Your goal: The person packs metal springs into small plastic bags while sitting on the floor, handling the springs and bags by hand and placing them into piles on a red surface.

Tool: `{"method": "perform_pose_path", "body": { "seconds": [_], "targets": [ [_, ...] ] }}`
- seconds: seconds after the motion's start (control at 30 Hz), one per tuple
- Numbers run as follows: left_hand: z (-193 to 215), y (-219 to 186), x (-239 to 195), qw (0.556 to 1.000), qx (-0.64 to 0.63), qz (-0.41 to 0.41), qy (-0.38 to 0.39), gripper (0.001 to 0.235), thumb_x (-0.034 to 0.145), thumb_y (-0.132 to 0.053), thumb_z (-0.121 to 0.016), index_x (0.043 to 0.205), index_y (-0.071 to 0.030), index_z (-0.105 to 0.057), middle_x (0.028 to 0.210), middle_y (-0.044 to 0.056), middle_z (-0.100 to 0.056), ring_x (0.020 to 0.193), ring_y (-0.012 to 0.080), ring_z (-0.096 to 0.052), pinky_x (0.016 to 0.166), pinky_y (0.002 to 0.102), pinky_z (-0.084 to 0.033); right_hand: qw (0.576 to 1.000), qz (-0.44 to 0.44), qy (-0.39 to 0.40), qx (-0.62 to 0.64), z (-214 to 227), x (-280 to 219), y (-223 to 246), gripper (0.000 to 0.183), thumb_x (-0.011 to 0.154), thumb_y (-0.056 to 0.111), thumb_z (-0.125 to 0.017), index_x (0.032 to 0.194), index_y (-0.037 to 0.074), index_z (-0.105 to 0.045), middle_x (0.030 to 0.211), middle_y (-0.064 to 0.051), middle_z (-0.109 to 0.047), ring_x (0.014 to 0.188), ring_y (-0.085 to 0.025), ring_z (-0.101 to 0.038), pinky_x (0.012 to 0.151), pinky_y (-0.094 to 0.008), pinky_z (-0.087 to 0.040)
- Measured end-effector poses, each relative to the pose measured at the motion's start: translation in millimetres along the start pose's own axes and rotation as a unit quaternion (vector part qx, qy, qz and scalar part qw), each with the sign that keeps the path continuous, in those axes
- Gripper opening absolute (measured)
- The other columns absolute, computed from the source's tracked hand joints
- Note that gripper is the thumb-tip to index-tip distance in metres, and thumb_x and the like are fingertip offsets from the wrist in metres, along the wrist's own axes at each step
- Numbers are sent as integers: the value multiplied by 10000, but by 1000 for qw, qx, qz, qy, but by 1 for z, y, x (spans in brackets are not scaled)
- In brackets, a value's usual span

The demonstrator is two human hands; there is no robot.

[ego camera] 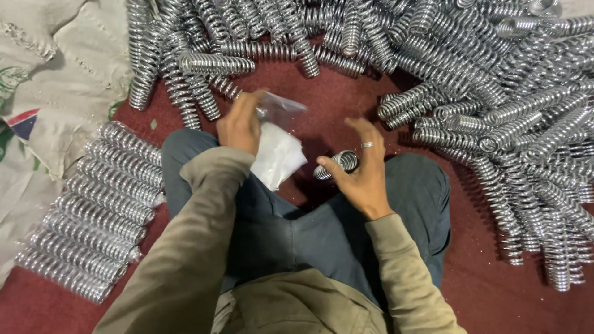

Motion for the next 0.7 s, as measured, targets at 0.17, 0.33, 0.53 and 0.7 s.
{"method": "perform_pose_path", "body": {
  "seconds": [0.17, 0.33, 0.53, 0.7],
  "targets": [
    [57, -117, 28, 988, -122, -95, -14, 83, 1002, -256, -695, 1023, -229, -769, 814, -84, -719, 615, 190, -705, 556, 300, -561, 997, 60, -7, 48, 16, 26, 32, 436, 889, 224, -839, 1203, 24, -612, 1142, -149, -607, 1070, -365, -580, 951, -480, -468],
    [68, -124, 12, 963, -237, 69, 111, 85, 905, -301, -804, 852, -252, -761, 475, -112, -468, 382, 141, -564, 467, 224, -497, 997, 29, -40, 63, 33, -2, 44, 128, 1005, 147, -691, 919, 53, -707, 737, -73, -560, 620, -244, -537, 623, -357, -464],
    [5, -161, -80, 739, -526, 320, 273, 180, 966, -203, -675, 1074, -69, -727, 1030, 25, -755, 956, 97, -670, 887, 257, -548, 986, -143, -82, 18, 46, -62, 22, 45, 1013, 68, -632, 968, 72, -635, 877, -45, -668, 791, -149, -607, 729, -275, -487],
    [-37, -176, -155, 513, -643, 415, 387, 194, 1025, -261, -587, 1090, -83, -621, 888, 47, -646, 780, 128, -628, 711, 285, -564, 943, -285, -1, 174, 37, -93, -35, 169, 1056, 260, -567, 920, 159, -564, 840, 54, -483, 789, -83, -452, 749, -259, -390]
  ]
}}
Point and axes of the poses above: each hand's wrist, its own x-axis towards the middle knuckle, its own z-axis out of the back of the hand, y = z × x, the point moved 8 cm from there along x, towards the middle knuckle
